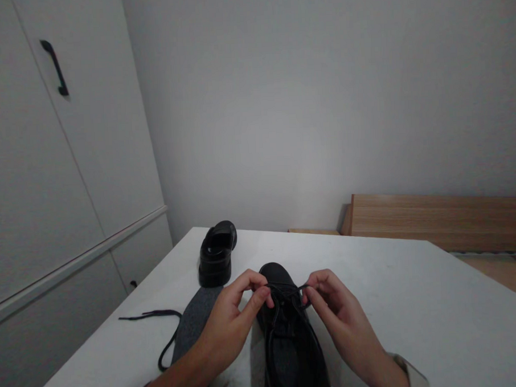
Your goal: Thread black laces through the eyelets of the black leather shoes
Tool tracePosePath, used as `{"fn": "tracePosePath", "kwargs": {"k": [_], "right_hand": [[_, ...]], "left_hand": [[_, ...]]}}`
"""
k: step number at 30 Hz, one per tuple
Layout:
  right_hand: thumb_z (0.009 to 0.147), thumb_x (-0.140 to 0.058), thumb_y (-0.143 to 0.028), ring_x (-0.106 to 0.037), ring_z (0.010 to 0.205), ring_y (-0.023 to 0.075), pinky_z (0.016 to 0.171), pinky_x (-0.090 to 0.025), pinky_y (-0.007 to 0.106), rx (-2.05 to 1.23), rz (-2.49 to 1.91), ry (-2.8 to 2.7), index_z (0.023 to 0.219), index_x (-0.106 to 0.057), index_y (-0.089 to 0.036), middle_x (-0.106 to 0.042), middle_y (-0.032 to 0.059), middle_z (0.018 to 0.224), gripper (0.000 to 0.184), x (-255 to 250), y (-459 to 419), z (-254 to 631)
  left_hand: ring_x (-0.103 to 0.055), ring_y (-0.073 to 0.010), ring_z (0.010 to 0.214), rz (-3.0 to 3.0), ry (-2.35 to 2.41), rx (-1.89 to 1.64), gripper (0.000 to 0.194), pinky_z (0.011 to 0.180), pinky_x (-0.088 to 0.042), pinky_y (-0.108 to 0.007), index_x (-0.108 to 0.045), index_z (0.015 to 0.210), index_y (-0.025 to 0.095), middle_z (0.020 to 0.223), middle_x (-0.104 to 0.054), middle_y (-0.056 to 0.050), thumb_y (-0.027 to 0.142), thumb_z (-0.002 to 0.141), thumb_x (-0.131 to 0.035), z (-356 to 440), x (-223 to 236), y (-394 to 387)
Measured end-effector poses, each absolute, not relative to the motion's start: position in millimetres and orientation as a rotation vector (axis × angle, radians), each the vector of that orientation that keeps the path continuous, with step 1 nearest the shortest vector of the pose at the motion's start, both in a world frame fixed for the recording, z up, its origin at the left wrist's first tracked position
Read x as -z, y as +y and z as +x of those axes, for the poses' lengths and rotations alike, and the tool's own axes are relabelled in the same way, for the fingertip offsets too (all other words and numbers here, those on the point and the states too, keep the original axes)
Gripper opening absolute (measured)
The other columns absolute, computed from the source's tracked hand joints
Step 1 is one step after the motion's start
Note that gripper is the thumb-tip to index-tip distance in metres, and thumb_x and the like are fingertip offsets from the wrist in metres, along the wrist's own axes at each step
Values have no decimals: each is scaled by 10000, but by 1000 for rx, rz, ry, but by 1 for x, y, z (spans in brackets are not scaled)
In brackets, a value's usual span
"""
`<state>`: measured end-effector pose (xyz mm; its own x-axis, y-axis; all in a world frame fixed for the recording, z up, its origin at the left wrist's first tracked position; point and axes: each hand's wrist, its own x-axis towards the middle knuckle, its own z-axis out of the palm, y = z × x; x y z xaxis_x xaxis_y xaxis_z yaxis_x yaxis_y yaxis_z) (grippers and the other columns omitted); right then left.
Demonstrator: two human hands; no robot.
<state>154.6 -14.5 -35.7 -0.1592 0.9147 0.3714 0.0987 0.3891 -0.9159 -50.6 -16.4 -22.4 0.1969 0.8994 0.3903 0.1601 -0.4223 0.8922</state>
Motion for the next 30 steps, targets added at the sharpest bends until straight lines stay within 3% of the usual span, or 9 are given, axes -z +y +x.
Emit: {"fn": "tracePosePath", "kwargs": {"k": [8,13,18,25,30], "right_hand": [[890,-637,-481,-551,896,208,831,-405,341,-1125,-843,-1567,1137,-540,-259,-603,7,912,346,35,-16,160],[913,-615,-465,-550,922,204,850,-402,349,-1075,-881,-1587,1136,-540,-262,-595,10,940,310,37,-15,158],[915,-618,-458,-606,895,191,854,-441,338,-1018,-859,-1447,1146,-509,-274,-629,7,930,315,36,-15,157],[925,-605,-448,-639,755,182,728,-488,306,-875,-853,-1378,1052,-547,-258,-662,3,773,236,32,-17,156],[922,-618,-382,-547,675,149,595,-437,251,-691,-888,-1371,986,-619,-254,-597,-6,765,143,35,-19,159]], "left_hand": [[-576,-205,855,1964,962,-1170,127,799,-451,-314,-626,942,193,868,-616,-34,278,876,-558,-55,15,-23],[-559,-190,831,2027,1017,-1149,120,780,-441,-298,-626,946,192,846,-590,-21,203,869,-535,-53,16,-22],[-587,-187,848,1914,997,-1219,141,804,-443,-299,-667,911,190,855,-617,-28,255,907,-542,-52,17,-19],[-623,-177,775,1765,909,-1336,266,752,-468,-278,-700,860,177,765,-667,-32,360,946,-528,-53,19,-16],[-508,-132,576,1697,991,-1339,346,573,-416,-244,-714,891,165,654,-619,-6,466,927,-548,-53,20,-18]]}}
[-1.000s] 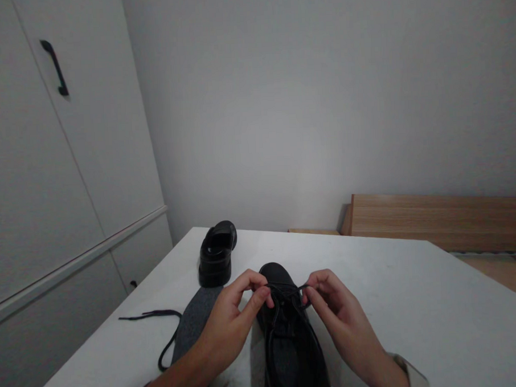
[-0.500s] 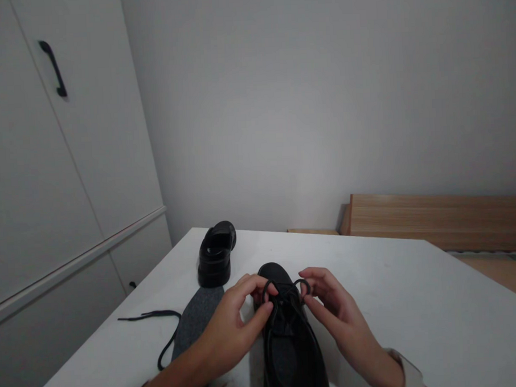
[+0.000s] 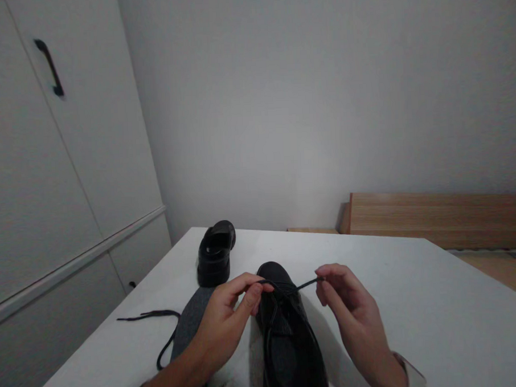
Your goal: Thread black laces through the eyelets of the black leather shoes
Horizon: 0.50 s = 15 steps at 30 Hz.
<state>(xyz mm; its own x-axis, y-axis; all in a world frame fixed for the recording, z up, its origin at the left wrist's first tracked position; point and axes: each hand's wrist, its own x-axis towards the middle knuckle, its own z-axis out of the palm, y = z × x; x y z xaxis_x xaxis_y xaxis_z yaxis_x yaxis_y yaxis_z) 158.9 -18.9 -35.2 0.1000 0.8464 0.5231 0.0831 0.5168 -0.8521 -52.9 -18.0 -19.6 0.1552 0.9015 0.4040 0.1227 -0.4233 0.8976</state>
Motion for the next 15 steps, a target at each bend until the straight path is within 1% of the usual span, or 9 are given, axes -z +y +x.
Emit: {"fn": "tracePosePath", "kwargs": {"k": [2,4,6,9,10,12,15], "right_hand": [[930,-612,-354,-535,697,143,599,-421,244,-675,-864,-1381,983,-633,-260,-600,-3,812,110,37,-20,162],[952,-582,-337,-527,717,139,613,-413,239,-727,-807,-1413,944,-650,-259,-600,-3,822,104,38,-22,164],[980,-533,-339,-529,713,138,627,-413,240,-811,-738,-1440,918,-666,-254,-605,-3,779,169,38,-24,167],[1004,-478,-359,-546,662,142,624,-419,251,-898,-695,-1446,987,-668,-256,-625,-10,676,217,37,-25,168],[1002,-481,-365,-550,645,142,619,-418,252,-899,-713,-1441,1008,-664,-258,-628,-15,652,213,36,-24,167],[980,-524,-381,-553,632,142,610,-415,255,-877,-786,-1442,981,-667,-252,-631,-20,642,192,35,-22,166],[915,-604,-417,-559,654,157,618,-415,273,-866,-921,-1491,890,-674,-225,-632,-8,675,206,34,-15,164]], "left_hand": [[-455,-117,531,1699,996,-1350,373,518,-370,-235,-729,882,168,649,-610,-5,491,927,-546,-54,19,-20],[-444,-115,521,1773,945,-1379,424,513,-349,-241,-744,823,167,621,-590,-9,511,939,-524,-56,19,-22],[-479,-126,541,1883,830,-1395,529,535,-360,-252,-744,726,159,601,-566,-22,533,965,-457,-59,19,-24],[-537,-141,592,1986,709,-1391,642,578,-392,-265,-718,622,148,632,-558,-44,517,1002,-355,-62,19,-26],[-546,-142,604,2002,720,-1394,637,589,-398,-266,-707,610,148,644,-560,-46,490,1010,-348,-62,18,-26],[-556,-147,625,2040,795,-1391,577,612,-403,-267,-670,594,152,646,-562,-39,417,1011,-372,-61,18,-25],[-561,-160,670,2042,1024,-1346,387,647,-407,-269,-598,633,168,670,-572,-21,314,963,-459,-58,18,-20]]}}
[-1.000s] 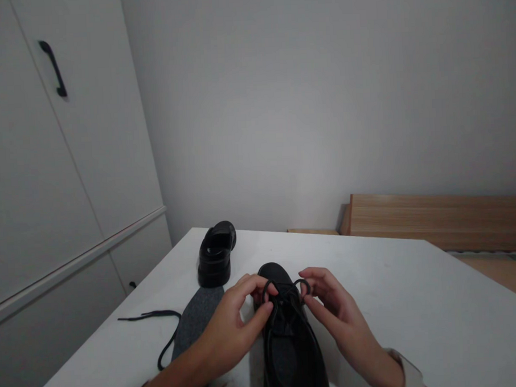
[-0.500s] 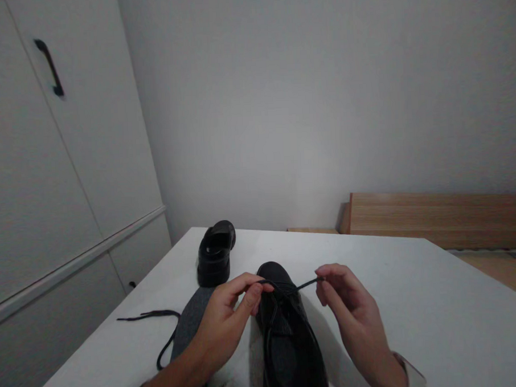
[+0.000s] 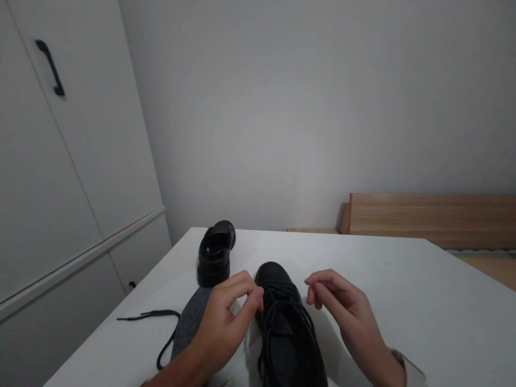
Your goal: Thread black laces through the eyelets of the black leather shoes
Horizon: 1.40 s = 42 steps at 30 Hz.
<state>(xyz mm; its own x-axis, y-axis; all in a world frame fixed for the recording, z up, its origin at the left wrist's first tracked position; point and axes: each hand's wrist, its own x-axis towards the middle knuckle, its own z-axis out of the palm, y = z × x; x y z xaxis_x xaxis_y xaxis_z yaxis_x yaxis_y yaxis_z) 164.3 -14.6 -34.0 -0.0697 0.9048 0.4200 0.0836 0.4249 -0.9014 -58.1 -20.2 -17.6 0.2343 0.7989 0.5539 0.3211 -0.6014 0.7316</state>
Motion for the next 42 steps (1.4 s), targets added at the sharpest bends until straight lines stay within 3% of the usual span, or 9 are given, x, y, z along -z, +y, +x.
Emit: {"fn": "tracePosePath", "kwargs": {"k": [3,6,13,21,27,34,42], "right_hand": [[867,-634,-441,-567,700,182,644,-421,300,-896,-1019,-1568,830,-661,-203,-636,13,732,243,36,-9,162],[852,-627,-443,-557,721,193,672,-420,320,-918,-1063,-1628,807,-638,-196,-621,18,749,251,39,-6,160],[859,-598,-456,-520,720,193,667,-400,323,-977,-1104,-1650,818,-621,-184,-597,25,756,275,42,-6,158],[893,-487,-404,-451,678,167,615,-376,295,-921,-1076,-1721,779,-484,-206,-459,-16,721,228,40,-13,153],[944,-440,-403,-473,723,173,652,-406,299,-880,-1011,-1701,814,-466,-219,-495,4,797,227,43,-13,152],[950,-497,-483,-456,688,165,614,-389,283,-910,-1015,-1590,839,-515,-222,-490,-13,757,284,45,-13,152],[828,-654,-550,-448,651,151,589,-360,280,-1176,-979,-1592,843,-571,-203,-502,-24,721,357,37,-7,160]], "left_hand": [[-563,-173,734,1991,1195,-1248,184,698,-419,-274,-586,753,180,742,-598,-12,265,905,-525,-54,19,-16],[-563,-180,766,1978,1211,-1142,99,730,-423,-279,-585,806,185,774,-609,-8,247,874,-547,-51,20,-15],[-561,-178,765,1985,1228,-1120,127,719,-416,-279,-576,806,192,782,-605,-8,240,892,-496,-49,26,-12],[-565,-195,808,2017,1221,-1130,158,731,-422,-304,-537,867,192,844,-591,-34,293,935,-437,-49,30,-13],[-576,-191,830,1990,1184,-1136,154,755,-433,-300,-528,886,200,862,-599,-33,297,947,-425,-50,28,-15],[-555,-175,796,1956,1179,-1175,87,737,-436,-272,-543,869,207,819,-586,-5,260,908,-486,-49,24,-15],[-541,-172,767,1990,1152,-1109,71,715,-424,-263,-538,777,195,777,-557,-2,208,844,-518,-50,14,-18]]}}
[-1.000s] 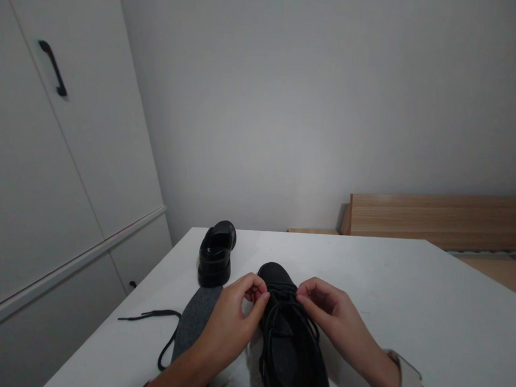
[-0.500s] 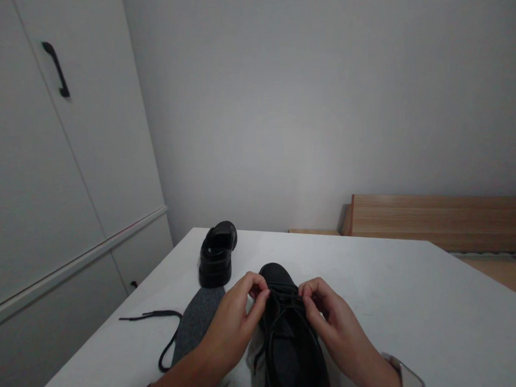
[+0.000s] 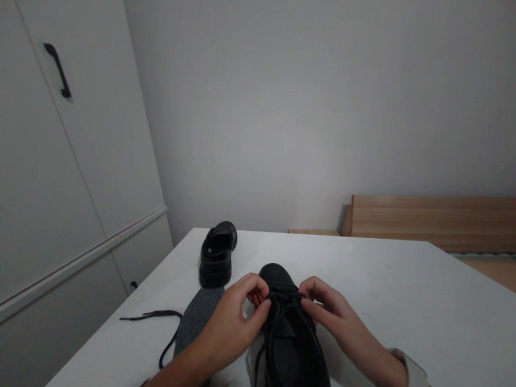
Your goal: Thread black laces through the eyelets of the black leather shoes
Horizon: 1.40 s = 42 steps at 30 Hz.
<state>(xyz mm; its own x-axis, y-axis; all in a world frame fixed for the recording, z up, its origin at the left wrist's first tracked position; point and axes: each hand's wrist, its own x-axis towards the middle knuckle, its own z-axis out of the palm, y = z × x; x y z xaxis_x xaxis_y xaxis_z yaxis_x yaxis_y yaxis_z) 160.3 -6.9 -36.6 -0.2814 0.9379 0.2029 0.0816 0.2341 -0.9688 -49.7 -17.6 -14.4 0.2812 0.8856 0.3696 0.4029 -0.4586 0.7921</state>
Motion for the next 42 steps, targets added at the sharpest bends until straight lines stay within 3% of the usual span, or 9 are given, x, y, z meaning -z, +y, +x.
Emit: {"fn": "tracePosePath", "kwargs": {"k": [8,13,20,24,29,34,42], "right_hand": [[870,-610,-539,-482,739,177,688,-388,309,-1096,-1001,-1530,812,-547,-205,-534,-10,752,345,38,-6,159],[859,-626,-542,-471,696,168,645,-369,300,-1028,-1032,-1507,815,-549,-208,-515,-23,721,345,37,-7,160],[865,-624,-527,-503,722,179,670,-396,311,-992,-1008,-1502,812,-556,-216,-538,-13,735,323,33,-9,158],[878,-614,-519,-527,703,179,672,-422,317,-1017,-967,-1483,820,-554,-217,-559,-8,721,313,35,-7,157],[822,-655,-581,-467,592,153,556,-377,282,-1073,-1024,-1440,848,-558,-214,-494,-39,634,380,33,-5,159],[734,-751,-561,-479,637,147,540,-358,265,-1191,-1015,-1510,915,-619,-194,-552,-5,761,429,30,-5,161],[733,-772,-527,-597,726,189,689,-476,317,-1111,-971,-1407,868,-629,-206,-619,3,755,376,33,-2,162]], "left_hand": [[-560,-171,801,1872,1159,-1212,58,761,-429,-278,-540,836,199,800,-589,0,224,878,-508,-50,16,-16],[-569,-173,886,1740,1026,-1296,48,828,-442,-292,-507,892,211,875,-561,-7,245,879,-538,-50,17,-17],[-564,-155,790,1551,911,-1304,170,700,-477,-269,-496,968,213,873,-526,-5,335,871,-566,-49,16,-18],[-581,-168,819,1777,1094,-1291,93,762,-462,-285,-552,961,206,863,-593,-16,261,893,-520,-51,20,-16],[-609,-189,876,2022,1126,-1147,189,762,-472,-289,-544,1052,221,960,-629,-38,172,875,-500,-53,23,-15],[-607,-207,902,2084,1152,-1102,264,799,-477,-317,-533,1074,221,980,-626,-54,125,831,-495,-53,23,-16],[-593,-185,890,1946,1190,-1226,190,817,-455,-313,-484,1052,218,922,-598,-27,183,865,-484,-52,26,-12]]}}
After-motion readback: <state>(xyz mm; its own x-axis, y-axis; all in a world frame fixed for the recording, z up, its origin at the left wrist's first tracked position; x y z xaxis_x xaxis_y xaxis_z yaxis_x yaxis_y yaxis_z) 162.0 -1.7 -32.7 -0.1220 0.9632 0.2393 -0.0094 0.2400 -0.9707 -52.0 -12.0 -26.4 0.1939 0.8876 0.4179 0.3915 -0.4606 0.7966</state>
